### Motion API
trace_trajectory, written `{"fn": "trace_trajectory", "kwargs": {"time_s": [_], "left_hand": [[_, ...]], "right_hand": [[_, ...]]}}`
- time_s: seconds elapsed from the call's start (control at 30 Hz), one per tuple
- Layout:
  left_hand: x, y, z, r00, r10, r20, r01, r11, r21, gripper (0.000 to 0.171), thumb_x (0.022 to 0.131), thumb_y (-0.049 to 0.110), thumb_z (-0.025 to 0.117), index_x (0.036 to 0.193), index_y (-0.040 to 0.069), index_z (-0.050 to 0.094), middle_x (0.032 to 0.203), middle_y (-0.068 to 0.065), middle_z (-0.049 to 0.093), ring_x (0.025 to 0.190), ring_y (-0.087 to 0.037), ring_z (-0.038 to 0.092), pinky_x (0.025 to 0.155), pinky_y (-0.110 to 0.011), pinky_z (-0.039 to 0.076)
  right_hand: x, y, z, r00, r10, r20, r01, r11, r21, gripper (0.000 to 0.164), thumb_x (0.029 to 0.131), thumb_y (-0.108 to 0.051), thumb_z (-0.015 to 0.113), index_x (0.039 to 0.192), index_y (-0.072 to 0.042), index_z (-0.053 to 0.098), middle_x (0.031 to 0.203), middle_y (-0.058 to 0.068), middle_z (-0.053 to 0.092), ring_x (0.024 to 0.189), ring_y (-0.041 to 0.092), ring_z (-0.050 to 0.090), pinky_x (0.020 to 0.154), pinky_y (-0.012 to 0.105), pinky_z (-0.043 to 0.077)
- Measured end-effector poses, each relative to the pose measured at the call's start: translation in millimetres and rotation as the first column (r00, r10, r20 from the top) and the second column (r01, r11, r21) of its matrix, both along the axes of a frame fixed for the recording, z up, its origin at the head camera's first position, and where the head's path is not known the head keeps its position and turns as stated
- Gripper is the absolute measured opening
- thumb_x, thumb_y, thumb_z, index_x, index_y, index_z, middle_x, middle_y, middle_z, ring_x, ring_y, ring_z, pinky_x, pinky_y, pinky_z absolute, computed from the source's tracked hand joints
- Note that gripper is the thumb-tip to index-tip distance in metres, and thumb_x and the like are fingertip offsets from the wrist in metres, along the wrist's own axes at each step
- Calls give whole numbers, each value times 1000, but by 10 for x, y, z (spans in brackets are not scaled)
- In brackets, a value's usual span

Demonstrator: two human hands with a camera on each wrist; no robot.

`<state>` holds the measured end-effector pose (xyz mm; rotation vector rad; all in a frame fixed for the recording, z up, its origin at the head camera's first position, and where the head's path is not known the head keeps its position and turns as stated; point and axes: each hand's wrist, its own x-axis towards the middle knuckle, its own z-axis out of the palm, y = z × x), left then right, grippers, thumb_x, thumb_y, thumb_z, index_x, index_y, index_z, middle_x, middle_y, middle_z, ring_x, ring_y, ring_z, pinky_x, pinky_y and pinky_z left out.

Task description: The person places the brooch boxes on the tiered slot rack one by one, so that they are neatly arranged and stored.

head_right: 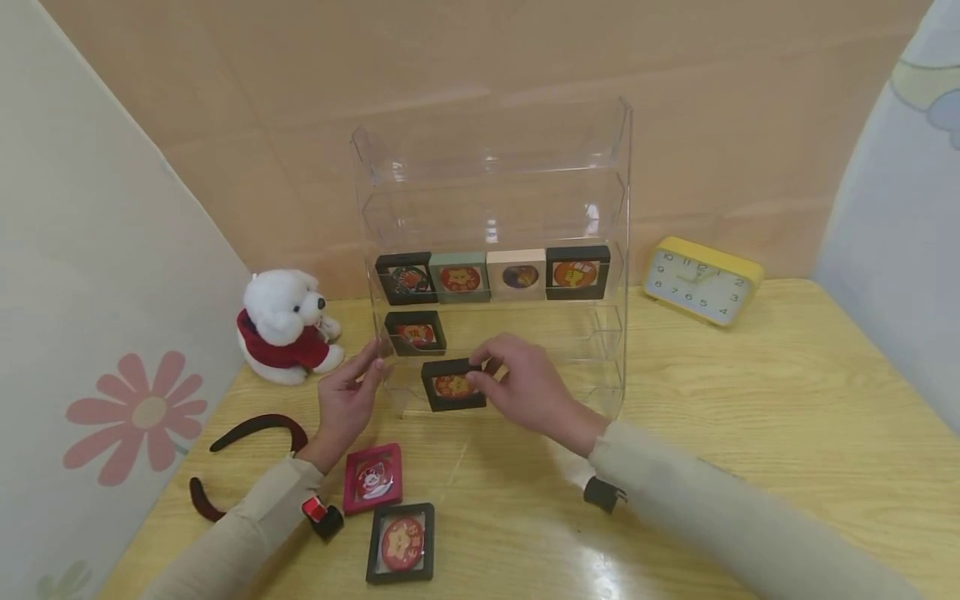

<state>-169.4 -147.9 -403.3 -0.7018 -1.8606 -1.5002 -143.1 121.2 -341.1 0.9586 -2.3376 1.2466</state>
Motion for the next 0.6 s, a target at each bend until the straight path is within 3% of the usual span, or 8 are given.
{"fn": "trace_trajectory", "kwargs": {"time_s": [0.1,0.33,0.6], "left_hand": [[-52,-23,-78,1000,0,0,0,1000,5,38,82,-22,58,119,-12,58,116,-24,60,96,-37,62,71,-28,56],[78,43,135,1000,-9,-10,9,1000,-4,34,79,-28,55,113,-23,53,110,-35,57,89,-49,59,71,-26,55],[76,44,140,1000,-16,-10,16,1000,-4,34,80,-28,55,113,-24,53,110,-35,57,90,-51,58,72,-27,55]], "right_hand": [[-38,20,56,1000,-16,-15,16,1000,-14,14,82,-4,74,93,-6,65,88,-1,62,77,11,61,55,24,55],[-142,82,140,997,-51,-64,50,998,-24,14,81,-3,75,92,-5,66,87,1,63,76,13,62,54,24,55],[-204,114,268,990,-123,-73,120,992,-43,14,82,-5,75,92,-3,66,89,5,65,76,17,64,55,25,56]]}}
